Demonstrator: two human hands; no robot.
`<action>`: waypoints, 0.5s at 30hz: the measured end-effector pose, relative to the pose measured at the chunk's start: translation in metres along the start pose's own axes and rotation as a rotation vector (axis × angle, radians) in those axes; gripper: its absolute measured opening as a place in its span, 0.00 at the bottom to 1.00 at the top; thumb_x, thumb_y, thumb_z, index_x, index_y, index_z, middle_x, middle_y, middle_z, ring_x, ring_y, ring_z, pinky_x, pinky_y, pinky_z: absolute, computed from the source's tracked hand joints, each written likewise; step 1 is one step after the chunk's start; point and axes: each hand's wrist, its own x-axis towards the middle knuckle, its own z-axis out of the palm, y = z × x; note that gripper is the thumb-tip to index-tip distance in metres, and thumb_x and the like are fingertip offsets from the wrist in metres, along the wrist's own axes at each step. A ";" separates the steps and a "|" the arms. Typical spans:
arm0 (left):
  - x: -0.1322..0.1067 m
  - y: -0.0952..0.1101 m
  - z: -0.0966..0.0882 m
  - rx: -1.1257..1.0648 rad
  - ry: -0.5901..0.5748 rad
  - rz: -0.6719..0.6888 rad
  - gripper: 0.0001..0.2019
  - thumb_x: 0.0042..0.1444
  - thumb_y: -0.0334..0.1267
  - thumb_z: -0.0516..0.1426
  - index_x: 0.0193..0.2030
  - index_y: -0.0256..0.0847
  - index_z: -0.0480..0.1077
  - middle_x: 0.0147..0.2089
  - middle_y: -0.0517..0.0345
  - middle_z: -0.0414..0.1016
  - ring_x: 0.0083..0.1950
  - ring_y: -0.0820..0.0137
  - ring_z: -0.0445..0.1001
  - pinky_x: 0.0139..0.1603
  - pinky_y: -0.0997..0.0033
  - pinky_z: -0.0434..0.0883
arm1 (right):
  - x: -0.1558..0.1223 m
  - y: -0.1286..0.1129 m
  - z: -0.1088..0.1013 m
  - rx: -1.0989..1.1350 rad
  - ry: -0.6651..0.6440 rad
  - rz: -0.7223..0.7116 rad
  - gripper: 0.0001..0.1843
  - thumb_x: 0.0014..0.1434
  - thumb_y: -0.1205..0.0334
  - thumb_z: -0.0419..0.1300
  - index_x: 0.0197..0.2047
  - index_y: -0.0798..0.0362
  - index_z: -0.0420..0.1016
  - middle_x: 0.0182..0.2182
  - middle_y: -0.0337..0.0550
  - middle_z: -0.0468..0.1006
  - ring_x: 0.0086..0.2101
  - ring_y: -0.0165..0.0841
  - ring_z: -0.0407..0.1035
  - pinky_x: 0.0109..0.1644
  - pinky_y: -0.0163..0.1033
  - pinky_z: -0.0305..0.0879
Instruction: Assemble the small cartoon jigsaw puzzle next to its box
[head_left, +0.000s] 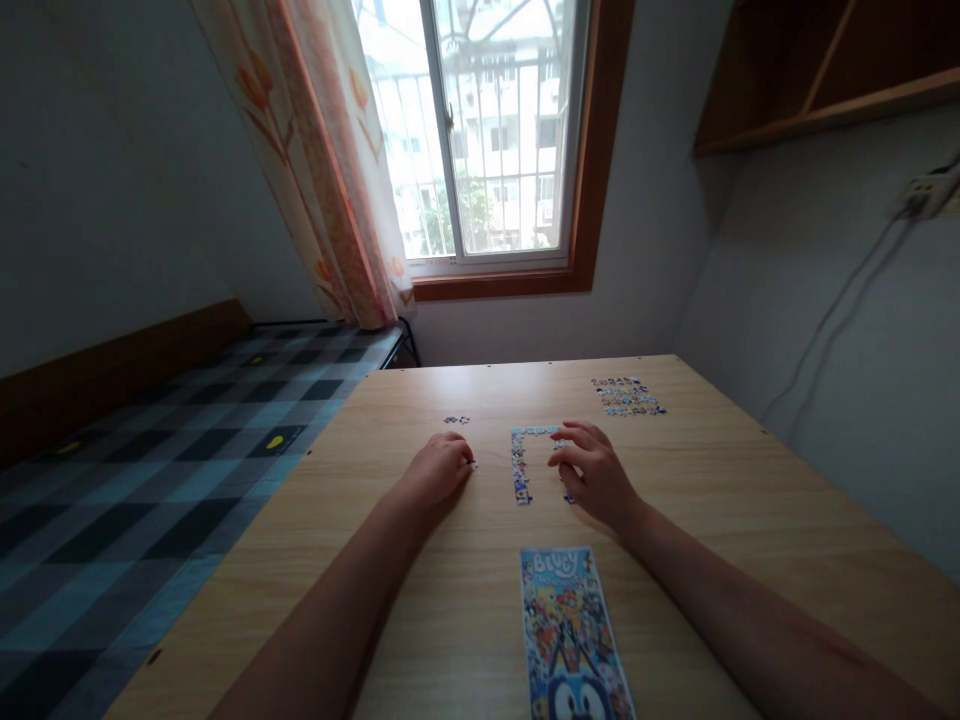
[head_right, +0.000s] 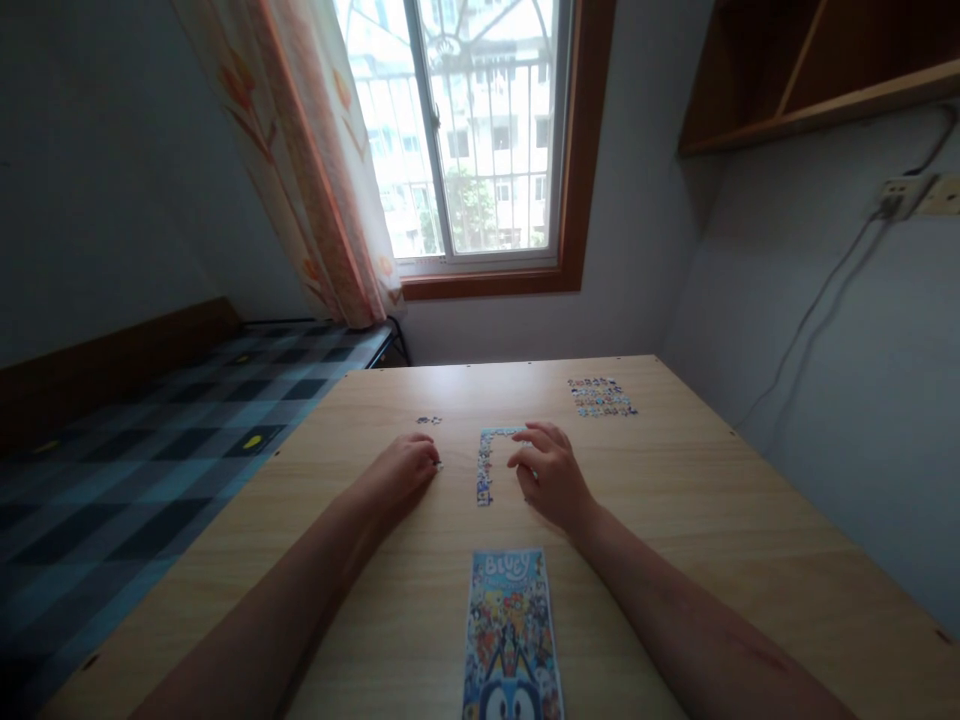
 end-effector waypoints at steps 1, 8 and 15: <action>0.000 -0.001 -0.001 -0.010 -0.002 0.004 0.08 0.52 0.29 0.60 0.34 0.43 0.79 0.43 0.53 0.79 0.47 0.63 0.76 0.52 0.68 0.71 | 0.000 0.000 0.000 0.007 0.006 -0.008 0.13 0.55 0.74 0.57 0.32 0.47 0.79 0.46 0.43 0.80 0.56 0.45 0.67 0.61 0.56 0.62; 0.002 0.006 -0.003 -0.184 0.009 -0.100 0.03 0.53 0.34 0.60 0.33 0.41 0.77 0.35 0.55 0.79 0.36 0.65 0.74 0.39 0.68 0.69 | 0.002 -0.007 -0.005 0.107 0.055 -0.098 0.14 0.57 0.77 0.56 0.34 0.48 0.78 0.42 0.43 0.81 0.52 0.41 0.69 0.57 0.52 0.67; 0.007 0.047 0.006 -0.949 0.088 -0.204 0.15 0.47 0.44 0.65 0.40 0.37 0.78 0.29 0.58 0.78 0.29 0.72 0.71 0.30 0.72 0.66 | 0.005 -0.014 -0.002 0.103 0.036 -0.165 0.12 0.60 0.74 0.59 0.40 0.47 0.79 0.38 0.41 0.82 0.48 0.40 0.72 0.58 0.52 0.66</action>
